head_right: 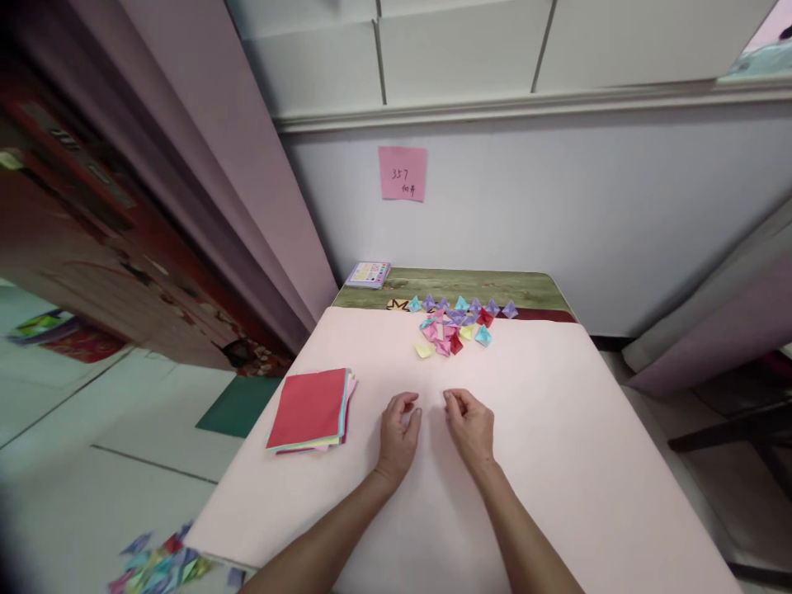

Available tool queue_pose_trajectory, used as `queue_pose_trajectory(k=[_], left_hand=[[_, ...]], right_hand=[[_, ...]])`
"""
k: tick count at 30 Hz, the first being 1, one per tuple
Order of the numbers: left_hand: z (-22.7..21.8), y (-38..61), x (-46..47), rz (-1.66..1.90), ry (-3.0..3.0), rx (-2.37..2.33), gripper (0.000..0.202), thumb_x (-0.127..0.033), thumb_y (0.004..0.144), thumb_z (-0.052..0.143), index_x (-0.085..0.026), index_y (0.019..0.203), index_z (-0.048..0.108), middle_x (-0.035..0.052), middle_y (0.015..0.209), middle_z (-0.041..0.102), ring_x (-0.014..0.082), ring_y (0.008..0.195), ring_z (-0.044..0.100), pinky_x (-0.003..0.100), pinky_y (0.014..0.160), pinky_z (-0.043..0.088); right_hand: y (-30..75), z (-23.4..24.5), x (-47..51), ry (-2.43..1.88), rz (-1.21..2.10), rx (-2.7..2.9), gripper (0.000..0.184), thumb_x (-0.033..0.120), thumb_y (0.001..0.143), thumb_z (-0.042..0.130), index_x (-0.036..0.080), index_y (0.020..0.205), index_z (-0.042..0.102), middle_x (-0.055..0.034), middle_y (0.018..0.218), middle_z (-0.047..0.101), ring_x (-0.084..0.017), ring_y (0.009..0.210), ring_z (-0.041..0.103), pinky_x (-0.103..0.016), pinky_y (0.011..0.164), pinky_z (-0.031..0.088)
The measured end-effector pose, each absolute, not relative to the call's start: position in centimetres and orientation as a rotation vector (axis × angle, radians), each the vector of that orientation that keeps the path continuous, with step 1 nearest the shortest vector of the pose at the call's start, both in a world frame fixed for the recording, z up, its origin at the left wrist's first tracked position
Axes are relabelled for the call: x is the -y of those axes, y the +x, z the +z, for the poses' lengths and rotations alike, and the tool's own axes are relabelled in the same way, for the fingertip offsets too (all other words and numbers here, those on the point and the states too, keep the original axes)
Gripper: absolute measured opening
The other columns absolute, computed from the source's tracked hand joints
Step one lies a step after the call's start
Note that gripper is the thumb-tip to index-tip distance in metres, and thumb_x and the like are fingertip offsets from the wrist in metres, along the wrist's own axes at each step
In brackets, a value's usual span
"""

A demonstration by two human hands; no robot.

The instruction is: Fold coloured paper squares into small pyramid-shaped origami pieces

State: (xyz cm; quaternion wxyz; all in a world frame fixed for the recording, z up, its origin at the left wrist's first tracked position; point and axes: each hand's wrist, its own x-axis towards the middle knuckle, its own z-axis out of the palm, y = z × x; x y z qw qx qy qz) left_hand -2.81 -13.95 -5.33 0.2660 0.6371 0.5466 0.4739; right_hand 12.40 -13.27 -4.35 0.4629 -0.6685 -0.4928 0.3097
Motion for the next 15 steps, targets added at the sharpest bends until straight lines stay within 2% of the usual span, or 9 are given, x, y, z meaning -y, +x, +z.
queue_pose_trajectory(k=[2,6,11,15], left_hand=[[-4.6,-3.1,14.9,1.24,1.793,-1.404,0.024,-0.015,0.086,0.054,-0.021,0.109,0.059,0.0088,0.11,0.063,0.0205,0.097,0.062,0.037,0.085,0.053],[-2.0,-5.2,16.3,1.151,2.093,-1.432,0.023,-0.018,0.082,0.064,-0.023,0.104,0.062,0.0083,0.114,0.061,0.0249,0.111,0.056,0.043,0.097,0.045],[1.9,-11.2,14.8,0.885,2.016,-2.073,0.028,-0.031,0.081,0.068,-0.021,0.105,0.06,0.0102,0.111,0.06,0.0297,0.109,0.053,0.045,0.095,0.041],[2.5,-14.3,13.9,0.506,1.729,-2.474,0.053,-0.054,0.077,0.067,-0.018,0.114,0.057,0.0149,0.12,0.056,0.0362,0.116,0.048,0.048,0.095,0.037]], right_hand=[[12.5,-5.2,15.3,-1.646,0.818,1.22,0.037,0.053,0.086,0.057,0.019,0.085,0.072,-0.0005,0.06,0.066,-0.016,0.055,0.059,-0.025,0.055,0.047],[12.9,-6.0,17.3,-1.627,0.762,1.306,0.035,0.052,0.087,0.057,0.02,0.089,0.072,0.0006,0.061,0.064,-0.016,0.055,0.056,-0.024,0.056,0.045],[13.1,-6.1,17.8,-1.628,0.673,1.41,0.032,0.049,0.087,0.056,0.021,0.089,0.072,0.001,0.061,0.063,-0.016,0.056,0.056,-0.025,0.058,0.045],[13.0,-6.1,17.9,-1.635,0.669,1.432,0.032,0.048,0.086,0.055,0.021,0.088,0.073,0.0002,0.065,0.067,-0.016,0.058,0.059,-0.025,0.06,0.047]])
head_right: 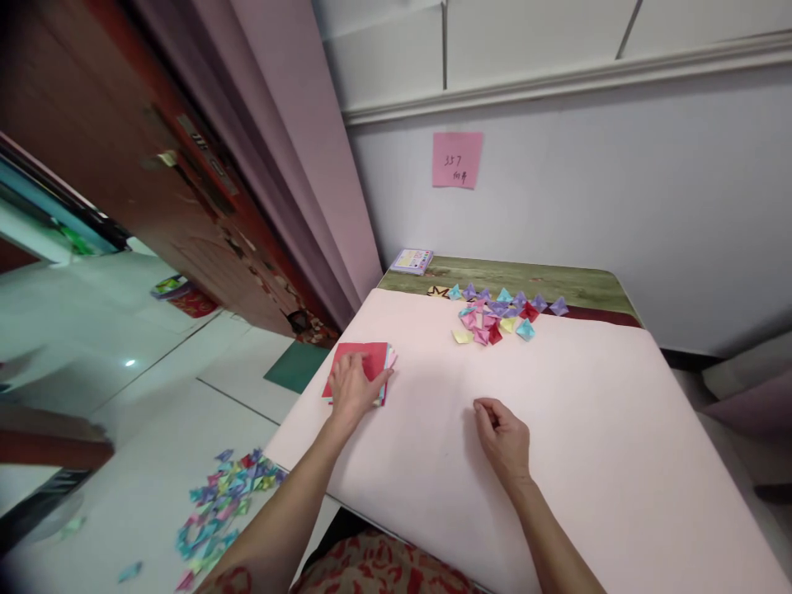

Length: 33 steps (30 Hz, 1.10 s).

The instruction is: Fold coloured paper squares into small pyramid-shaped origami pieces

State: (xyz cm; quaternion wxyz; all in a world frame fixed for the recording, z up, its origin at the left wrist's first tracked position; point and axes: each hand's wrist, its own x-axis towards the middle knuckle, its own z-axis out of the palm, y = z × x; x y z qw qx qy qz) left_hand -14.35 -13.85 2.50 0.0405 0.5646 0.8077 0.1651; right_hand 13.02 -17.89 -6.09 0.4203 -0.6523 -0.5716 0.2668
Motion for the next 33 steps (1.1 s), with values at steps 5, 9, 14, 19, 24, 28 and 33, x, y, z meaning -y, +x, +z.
queue_pose_trajectory(k=[5,9,14,19,24,28,33], left_hand=[[1.1,-14.1,14.6,0.296,1.686,-2.447,0.057,-0.053,0.072,0.07,-0.017,0.114,0.055,0.0141,0.116,0.058,0.0347,0.117,0.049,0.046,0.094,0.037],[0.8,-14.3,15.0,0.385,1.656,-2.394,0.053,-0.054,0.073,0.07,-0.02,0.111,0.055,0.0119,0.117,0.058,0.032,0.117,0.05,0.043,0.092,0.038],[0.7,-15.5,14.9,0.518,1.577,-2.336,0.043,-0.052,0.077,0.067,-0.02,0.104,0.058,0.0107,0.113,0.061,0.0302,0.113,0.054,0.041,0.09,0.041],[0.6,-16.1,14.8,0.647,1.534,-2.266,0.035,-0.047,0.079,0.067,-0.018,0.097,0.061,0.0101,0.105,0.064,0.0269,0.103,0.06,0.038,0.087,0.045],[0.7,-16.5,15.0,0.81,1.539,-2.227,0.023,-0.039,0.078,0.068,-0.019,0.089,0.065,0.0076,0.096,0.067,0.0255,0.096,0.062,0.037,0.081,0.048],[1.1,-16.4,15.6,0.767,1.783,-2.206,0.015,-0.027,0.087,0.055,-0.022,0.084,0.069,0.0061,0.092,0.07,0.0235,0.092,0.062,0.037,0.085,0.045],[1.0,-16.4,15.6,0.758,1.852,-2.232,0.017,-0.019,0.083,0.055,-0.021,0.073,0.068,0.0066,0.082,0.069,0.0235,0.085,0.062,0.035,0.079,0.046]], right_hand=[[13.1,-6.1,18.0,-1.638,0.662,1.436,0.031,0.049,0.086,0.056,0.022,0.088,0.073,0.0009,0.067,0.068,-0.016,0.058,0.06,-0.025,0.061,0.047],[13.1,-6.3,18.0,-1.639,0.659,1.439,0.031,0.048,0.086,0.056,0.022,0.089,0.073,0.0008,0.068,0.068,-0.016,0.059,0.06,-0.025,0.062,0.047],[13.2,-6.3,18.0,-1.641,0.666,1.442,0.031,0.049,0.086,0.057,0.022,0.089,0.073,0.0002,0.068,0.068,-0.016,0.059,0.06,-0.026,0.061,0.047],[13.2,-6.1,18.1,-1.637,0.675,1.453,0.032,0.049,0.086,0.056,0.022,0.09,0.073,-0.0012,0.069,0.069,-0.017,0.061,0.061,-0.027,0.062,0.048],[13.1,-6.2,18.1,-1.628,0.675,1.451,0.035,0.051,0.086,0.055,0.021,0.09,0.073,-0.0027,0.071,0.071,-0.018,0.061,0.062,-0.027,0.061,0.049],[13.1,-6.1,18.1,-1.636,0.677,1.457,0.035,0.051,0.086,0.055,0.022,0.09,0.073,-0.0022,0.071,0.07,-0.018,0.062,0.062,-0.028,0.062,0.049],[13.1,-5.9,18.1,-1.658,0.704,1.455,0.034,0.051,0.086,0.056,0.022,0.091,0.073,-0.0015,0.07,0.07,-0.018,0.062,0.062,-0.028,0.063,0.048]])
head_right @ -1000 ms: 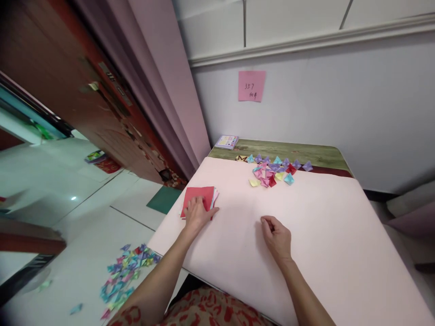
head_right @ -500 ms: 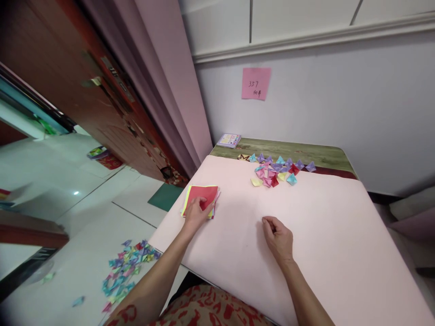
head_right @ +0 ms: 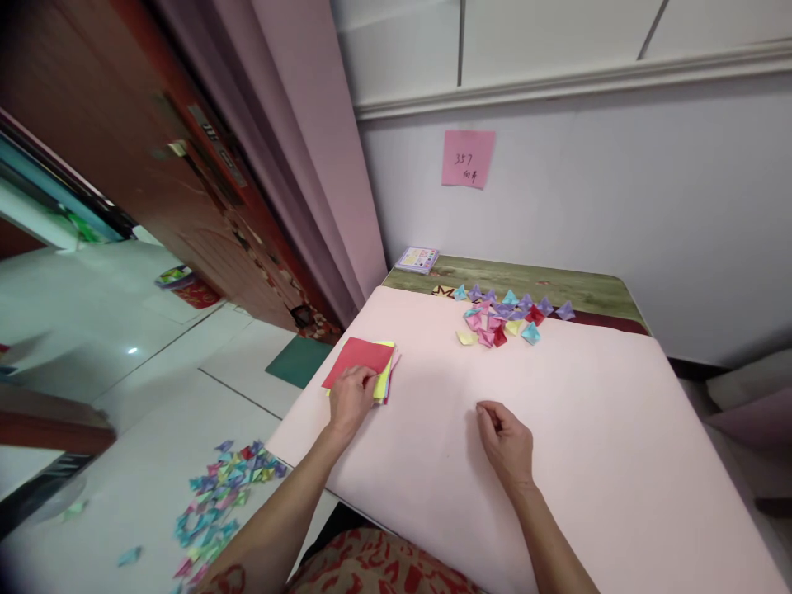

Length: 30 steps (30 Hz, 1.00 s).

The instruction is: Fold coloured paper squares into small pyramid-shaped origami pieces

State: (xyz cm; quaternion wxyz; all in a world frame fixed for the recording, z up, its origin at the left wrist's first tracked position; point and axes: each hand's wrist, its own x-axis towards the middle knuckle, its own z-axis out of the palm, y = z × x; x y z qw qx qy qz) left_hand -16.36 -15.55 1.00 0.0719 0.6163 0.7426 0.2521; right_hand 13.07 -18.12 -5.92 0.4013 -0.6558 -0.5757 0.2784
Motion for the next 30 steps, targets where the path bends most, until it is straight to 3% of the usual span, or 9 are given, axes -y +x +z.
queue_pose_trajectory(k=[5,7,18,22,25,28,30], left_hand=[[-0.3,-17.0,14.4,1.042,1.257,-2.038,0.004,-0.022,0.072,0.066,-0.019,0.069,0.066,0.0,0.065,0.062,0.0158,0.057,0.058,0.027,0.056,0.045],[-0.9,-17.4,14.0,1.129,1.021,-1.929,0.009,-0.025,0.068,0.069,-0.018,0.07,0.066,-0.0014,0.06,0.059,0.0142,0.052,0.055,0.025,0.05,0.043],[-0.6,-18.4,13.6,1.264,0.718,-1.825,0.013,-0.024,0.063,0.061,-0.017,0.074,0.064,-0.0023,0.059,0.057,0.0118,0.052,0.051,0.022,0.048,0.04],[0.0,-18.8,13.8,1.286,0.731,-1.817,0.012,-0.023,0.065,0.059,-0.017,0.076,0.062,-0.0007,0.063,0.059,0.0128,0.056,0.054,0.023,0.053,0.043],[1.6,-18.4,14.5,1.356,1.057,-1.872,0.01,-0.025,0.074,0.055,-0.019,0.078,0.06,0.001,0.07,0.062,0.0161,0.066,0.06,0.027,0.065,0.05],[4.2,-16.5,15.8,1.369,1.717,-1.777,0.011,-0.021,0.083,0.049,-0.021,0.084,0.06,0.0061,0.095,0.069,0.0196,0.093,0.065,0.034,0.088,0.051],[5.8,-14.5,16.7,1.246,2.169,-1.531,0.017,-0.015,0.086,0.045,-0.021,0.091,0.061,0.0082,0.105,0.069,0.0203,0.103,0.063,0.037,0.095,0.05]], right_hand=[[13.1,-6.1,18.0,-1.655,0.701,1.454,0.033,0.05,0.086,0.057,0.022,0.091,0.072,-0.0012,0.071,0.07,-0.018,0.063,0.062,-0.028,0.064,0.049],[13.1,-6.2,18.0,-1.646,0.695,1.457,0.033,0.051,0.086,0.057,0.022,0.091,0.072,-0.0012,0.07,0.07,-0.018,0.062,0.062,-0.028,0.063,0.048],[13.0,-6.2,18.1,-1.603,0.667,1.466,0.036,0.051,0.086,0.056,0.021,0.09,0.073,-0.002,0.066,0.069,-0.018,0.058,0.06,-0.027,0.058,0.049],[13.0,-6.3,18.1,-1.598,0.689,1.427,0.037,0.053,0.085,0.057,0.02,0.089,0.073,-0.0015,0.063,0.066,-0.018,0.057,0.058,-0.027,0.057,0.048],[12.3,-5.6,18.3,-1.573,0.799,1.302,0.04,0.057,0.08,0.063,0.019,0.09,0.073,-0.0022,0.064,0.065,-0.017,0.057,0.056,-0.028,0.056,0.048],[10.8,-3.2,18.4,-1.395,1.195,1.108,0.051,0.063,0.077,0.065,0.018,0.101,0.07,-0.0076,0.081,0.07,-0.02,0.068,0.064,-0.03,0.061,0.052],[9.9,-1.0,18.1,-1.186,1.573,0.984,0.062,0.071,0.083,0.053,0.02,0.117,0.065,-0.0121,0.101,0.071,-0.024,0.085,0.069,-0.035,0.071,0.056]])
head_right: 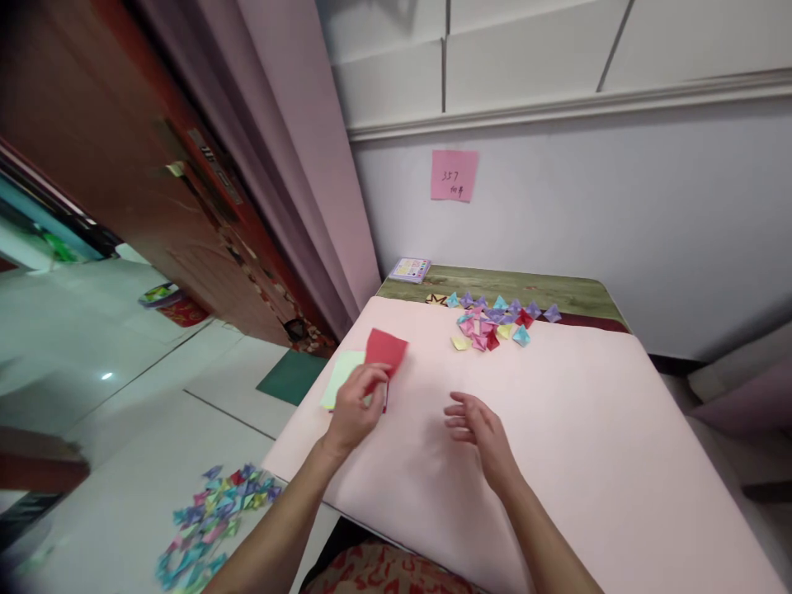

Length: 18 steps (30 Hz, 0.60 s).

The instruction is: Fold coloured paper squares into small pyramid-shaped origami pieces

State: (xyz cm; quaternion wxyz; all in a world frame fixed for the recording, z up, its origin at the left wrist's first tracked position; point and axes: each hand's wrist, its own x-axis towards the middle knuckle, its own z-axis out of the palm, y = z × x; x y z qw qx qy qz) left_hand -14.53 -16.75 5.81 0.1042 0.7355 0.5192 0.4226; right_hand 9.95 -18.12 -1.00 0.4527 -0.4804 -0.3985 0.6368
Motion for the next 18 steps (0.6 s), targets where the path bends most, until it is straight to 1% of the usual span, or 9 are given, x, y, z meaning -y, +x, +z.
queue_pose_trajectory(k=[2,4,6,8,9,11,14,16,18], left_hand=[[6.6,-12.6,17.6,1.066,2.596,-1.152,0.022,-0.012,0.085,0.047,-0.021,0.098,0.062,0.0096,0.111,0.07,0.0214,0.107,0.063,0.042,0.102,0.047],[6.4,-11.1,18.2,0.914,2.862,-0.852,0.025,-0.011,0.086,0.049,-0.021,0.104,0.063,0.0099,0.117,0.069,0.0219,0.113,0.062,0.046,0.109,0.042],[5.6,-10.3,18.6,0.901,2.977,-0.693,0.024,-0.009,0.087,0.051,-0.02,0.105,0.063,0.0096,0.119,0.069,0.0207,0.116,0.06,0.045,0.111,0.042],[4.8,-10.1,18.8,0.949,3.026,-0.636,0.023,-0.008,0.088,0.052,-0.019,0.105,0.063,0.0099,0.12,0.069,0.021,0.119,0.059,0.045,0.11,0.043],[4.4,-10.1,18.8,0.973,3.041,-0.627,0.023,-0.008,0.088,0.052,-0.018,0.105,0.063,0.0101,0.121,0.068,0.0215,0.119,0.059,0.045,0.11,0.044],[3.9,-10.3,18.8,0.97,3.058,-0.63,0.023,-0.007,0.089,0.052,-0.019,0.105,0.063,0.01,0.122,0.068,0.0217,0.12,0.059,0.046,0.109,0.045],[3.8,-10.3,18.8,0.931,3.078,-0.609,0.021,-0.01,0.09,0.053,-0.02,0.105,0.063,0.0094,0.124,0.068,0.0221,0.122,0.059,0.047,0.11,0.045],[3.8,-10.2,19.0,0.915,3.086,-0.575,0.02,-0.01,0.091,0.054,-0.02,0.105,0.063,0.0097,0.126,0.066,0.0222,0.125,0.057,0.047,0.111,0.044],[3.8,-10.1,19.1,0.92,3.099,-0.534,0.022,-0.009,0.091,0.052,-0.02,0.107,0.063,0.0102,0.127,0.066,0.0217,0.127,0.055,0.046,0.112,0.042]], right_hand=[[9.6,0.9,17.7,-1.003,1.858,0.865,0.079,0.082,0.083,0.031,0.022,0.122,0.062,-0.014,0.108,0.07,-0.028,0.095,0.069,-0.041,0.075,0.057],[9.8,2.0,17.2,-0.95,1.913,0.848,0.084,0.085,0.082,0.023,0.021,0.12,0.063,-0.0147,0.109,0.071,-0.029,0.097,0.069,-0.042,0.075,0.057],[10.5,2.2,17.0,-0.985,1.887,0.89,0.072,0.079,0.082,0.041,0.021,0.117,0.065,-0.0132,0.108,0.072,-0.027,0.09,0.07,-0.038,0.072,0.056],[11.3,2.0,17.1,-1.069,1.84,0.926,0.056,0.063,0.078,0.066,0.022,0.115,0.066,-0.0094,0.102,0.074,-0.023,0.079,0.07,-0.033,0.067,0.055],[11.7,1.8,17.2,-1.1,1.814,0.926,0.053,0.056,0.076,0.072,0.022,0.116,0.066,-0.0076,0.097,0.075,-0.022,0.075,0.07,-0.031,0.065,0.054],[12.1,1.8,17.4,-1.101,1.791,0.882,0.053,0.058,0.08,0.067,0.022,0.118,0.064,-0.0063,0.092,0.076,-0.021,0.075,0.071,-0.031,0.066,0.054],[12.1,2.1,17.8,-1.037,1.802,0.845,0.06,0.069,0.086,0.051,0.022,0.121,0.063,-0.0086,0.099,0.076,-0.024,0.086,0.072,-0.034,0.073,0.056],[11.9,2.2,17.9,-1.03,1.804,0.868,0.056,0.063,0.081,0.063,0.021,0.118,0.065,-0.0097,0.103,0.075,-0.025,0.091,0.072,-0.036,0.078,0.056],[11.6,2.0,18.0,-1.035,1.781,0.856,0.051,0.048,0.072,0.079,0.019,0.112,0.067,-0.0093,0.101,0.076,-0.026,0.089,0.073,-0.037,0.08,0.057]])
